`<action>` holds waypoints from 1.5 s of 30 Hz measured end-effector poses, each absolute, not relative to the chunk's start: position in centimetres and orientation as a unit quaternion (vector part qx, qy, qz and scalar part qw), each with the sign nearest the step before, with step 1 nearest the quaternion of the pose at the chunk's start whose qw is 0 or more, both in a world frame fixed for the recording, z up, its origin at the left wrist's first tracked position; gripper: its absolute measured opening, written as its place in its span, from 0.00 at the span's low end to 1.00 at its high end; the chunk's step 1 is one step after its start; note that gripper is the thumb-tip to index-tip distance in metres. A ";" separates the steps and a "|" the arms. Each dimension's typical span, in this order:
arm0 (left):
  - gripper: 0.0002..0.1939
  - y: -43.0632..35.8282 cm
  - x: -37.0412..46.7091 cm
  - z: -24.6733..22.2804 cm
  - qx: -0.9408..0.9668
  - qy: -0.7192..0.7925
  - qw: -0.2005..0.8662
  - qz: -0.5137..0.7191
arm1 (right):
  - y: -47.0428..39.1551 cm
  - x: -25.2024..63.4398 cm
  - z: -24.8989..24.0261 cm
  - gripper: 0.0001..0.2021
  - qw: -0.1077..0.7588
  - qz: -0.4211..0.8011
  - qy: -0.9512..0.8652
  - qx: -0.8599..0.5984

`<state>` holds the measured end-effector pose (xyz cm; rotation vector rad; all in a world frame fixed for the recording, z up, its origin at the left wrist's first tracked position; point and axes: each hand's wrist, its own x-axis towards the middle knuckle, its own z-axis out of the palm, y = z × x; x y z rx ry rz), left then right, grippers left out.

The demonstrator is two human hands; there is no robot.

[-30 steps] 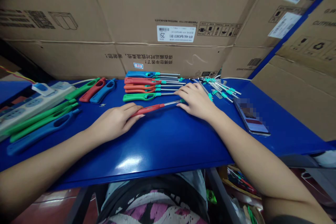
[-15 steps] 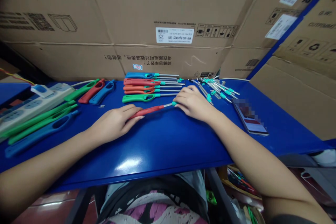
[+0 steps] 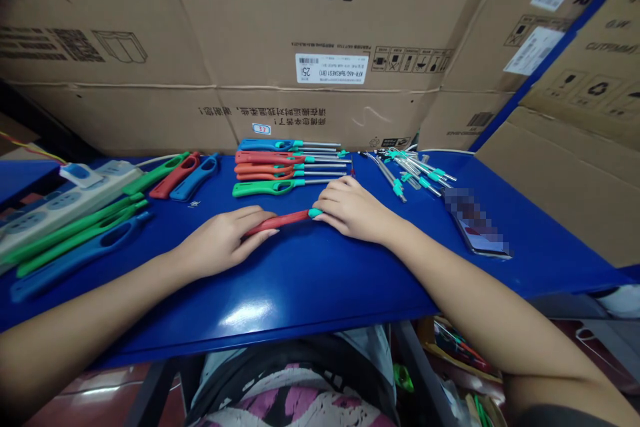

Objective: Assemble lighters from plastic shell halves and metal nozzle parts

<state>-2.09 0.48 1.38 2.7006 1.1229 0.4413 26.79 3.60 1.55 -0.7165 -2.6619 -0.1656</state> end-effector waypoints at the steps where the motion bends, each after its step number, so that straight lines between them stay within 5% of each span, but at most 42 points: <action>1: 0.19 0.5 -2.1 1.3 0.908 0.374 0.104 0.153 | 3.6 26.7 1.4 0.13 0.186 -0.066 -0.948 -0.247; 16: 0.17 0.7 -2.0 0.5 0.895 0.340 0.201 0.205 | 3.3 25.8 -0.3 0.10 0.252 -0.131 -0.935 -0.211; 30: 0.18 0.1 -1.9 0.5 0.924 0.340 0.076 0.156 | 3.0 25.3 -0.5 0.12 0.236 -0.161 -0.938 -0.197; 41: 0.23 0.2 -1.8 1.4 0.917 0.384 0.013 0.108 | 4.2 27.2 0.8 0.12 0.176 -0.096 -0.946 -0.254; 45: 0.22 0.4 -2.1 0.9 0.915 0.385 0.019 0.117 | 4.4 28.8 1.9 0.06 0.124 -0.010 -0.944 -0.305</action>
